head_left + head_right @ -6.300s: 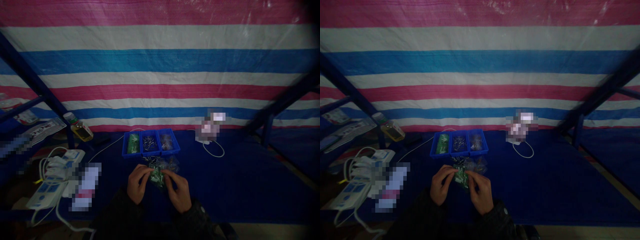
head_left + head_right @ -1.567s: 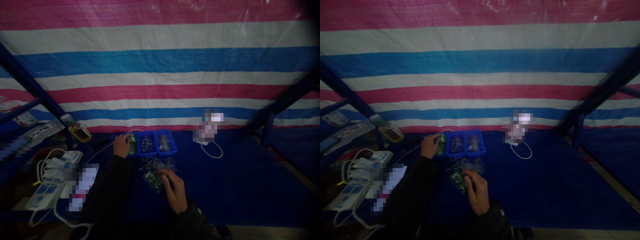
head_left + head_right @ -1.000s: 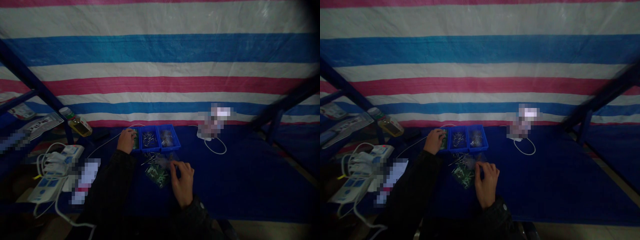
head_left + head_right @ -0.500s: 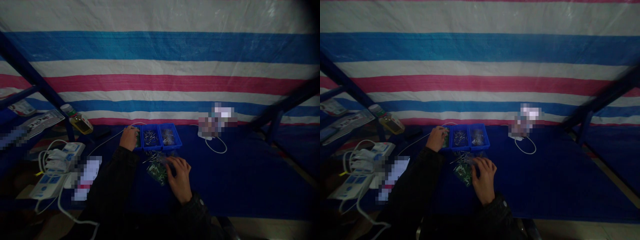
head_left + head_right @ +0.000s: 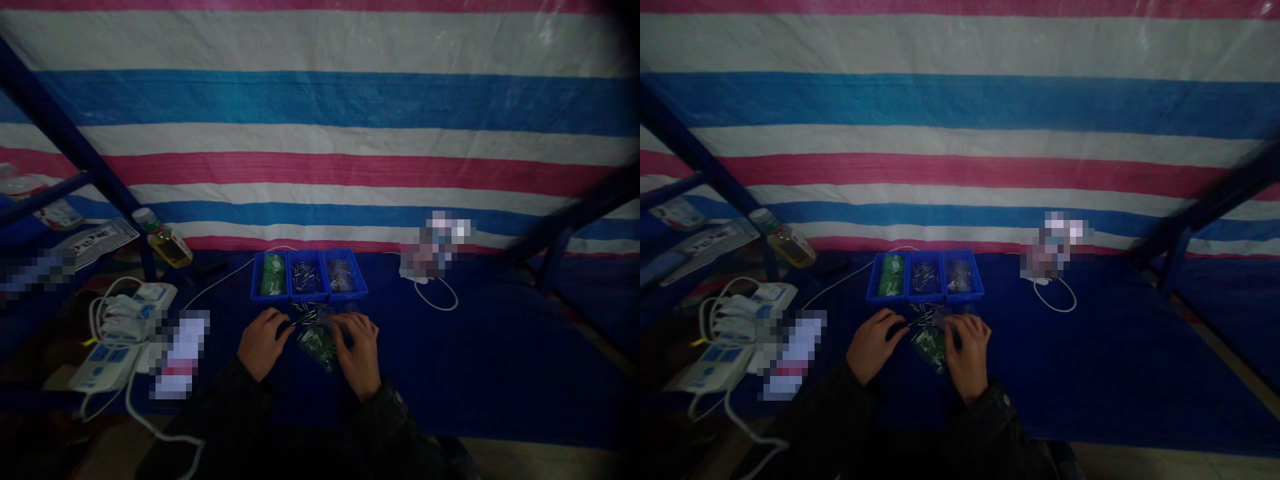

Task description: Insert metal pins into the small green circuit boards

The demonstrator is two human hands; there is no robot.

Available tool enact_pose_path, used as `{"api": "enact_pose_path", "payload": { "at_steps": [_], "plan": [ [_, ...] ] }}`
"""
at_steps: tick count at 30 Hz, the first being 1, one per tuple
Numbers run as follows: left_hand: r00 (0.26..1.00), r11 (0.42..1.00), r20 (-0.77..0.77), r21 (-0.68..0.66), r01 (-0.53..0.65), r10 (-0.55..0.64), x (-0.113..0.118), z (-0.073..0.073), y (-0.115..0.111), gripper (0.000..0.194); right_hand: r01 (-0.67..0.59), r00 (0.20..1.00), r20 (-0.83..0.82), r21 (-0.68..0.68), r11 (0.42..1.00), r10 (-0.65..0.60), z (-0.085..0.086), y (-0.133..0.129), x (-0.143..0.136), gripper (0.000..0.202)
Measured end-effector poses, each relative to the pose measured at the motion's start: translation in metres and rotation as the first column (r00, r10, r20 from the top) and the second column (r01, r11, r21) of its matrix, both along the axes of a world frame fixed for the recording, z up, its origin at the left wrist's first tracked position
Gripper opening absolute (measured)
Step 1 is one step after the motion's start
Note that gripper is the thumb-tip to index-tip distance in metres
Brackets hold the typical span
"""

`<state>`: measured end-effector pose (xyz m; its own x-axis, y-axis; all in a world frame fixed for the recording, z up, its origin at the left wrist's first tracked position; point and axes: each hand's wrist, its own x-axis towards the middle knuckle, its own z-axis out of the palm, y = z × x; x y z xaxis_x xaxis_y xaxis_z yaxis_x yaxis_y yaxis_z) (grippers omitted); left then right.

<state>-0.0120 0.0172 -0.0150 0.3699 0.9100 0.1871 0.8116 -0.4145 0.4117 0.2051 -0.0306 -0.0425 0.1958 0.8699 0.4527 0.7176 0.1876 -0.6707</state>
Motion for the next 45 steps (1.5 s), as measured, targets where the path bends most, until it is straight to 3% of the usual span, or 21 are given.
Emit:
{"api": "enact_pose_path", "payload": {
  "at_steps": [4, 14, 19, 23, 26, 30, 35, 40, 45],
  "plan": [
    [0.998, 0.998, -0.057, -0.063, -0.02, 0.017, -0.003, -0.009, 0.002, 0.008, 0.017, 0.999, -0.037, 0.025, 1.0, -0.016, -0.003, -0.001, 0.002, 0.014],
    [0.998, 0.997, -0.043, -0.059, -0.049, 0.047, -0.005, 0.012, -0.004, 0.017, -0.019, 0.998, -0.065, 0.086, 0.996, 0.025, 0.005, 0.001, -0.002, 0.015],
    [0.989, 0.997, 0.135, -0.053, -0.06, 0.067, -0.005, 0.022, -0.009, 0.015, -0.135, 0.988, -0.057, 0.111, 0.985, 0.142, 0.01, -0.003, -0.005, 0.014],
    [0.919, 0.996, 0.394, -0.088, 0.023, 0.013, 0.021, 0.019, -0.018, 0.016, -0.236, 0.971, -0.031, 0.07, 0.969, 0.239, 0.014, -0.006, -0.009, 0.017],
    [0.866, 0.991, 0.5, -0.102, 0.083, -0.021, 0.043, 0.011, -0.025, 0.016, -0.265, 0.962, -0.055, 0.051, 0.963, 0.267, 0.013, -0.006, -0.009, 0.021],
    [0.84, 0.992, 0.542, -0.087, 0.086, -0.025, 0.057, 0.004, -0.028, 0.016, -0.237, 0.958, -0.145, 0.094, 0.967, 0.249, 0.012, -0.005, -0.008, 0.017],
    [0.783, 0.999, 0.622, -0.025, 0.03, -0.008, 0.054, 0.0, -0.024, 0.014, -0.194, 0.951, -0.216, 0.145, 0.97, 0.223, 0.01, -0.006, -0.008, 0.022],
    [0.708, 0.999, 0.704, 0.039, 0.027, -0.047, 0.045, -0.004, -0.023, 0.017, -0.264, 0.953, -0.115, 0.13, 0.956, 0.279, 0.004, -0.007, -0.01, 0.027],
    [0.708, 0.996, 0.7, 0.062, 0.07, -0.094, 0.045, -0.005, -0.025, 0.013, -0.284, 0.95, -0.087, 0.162, 0.945, 0.3, -0.001, -0.008, -0.009, 0.025]
  ]
}}
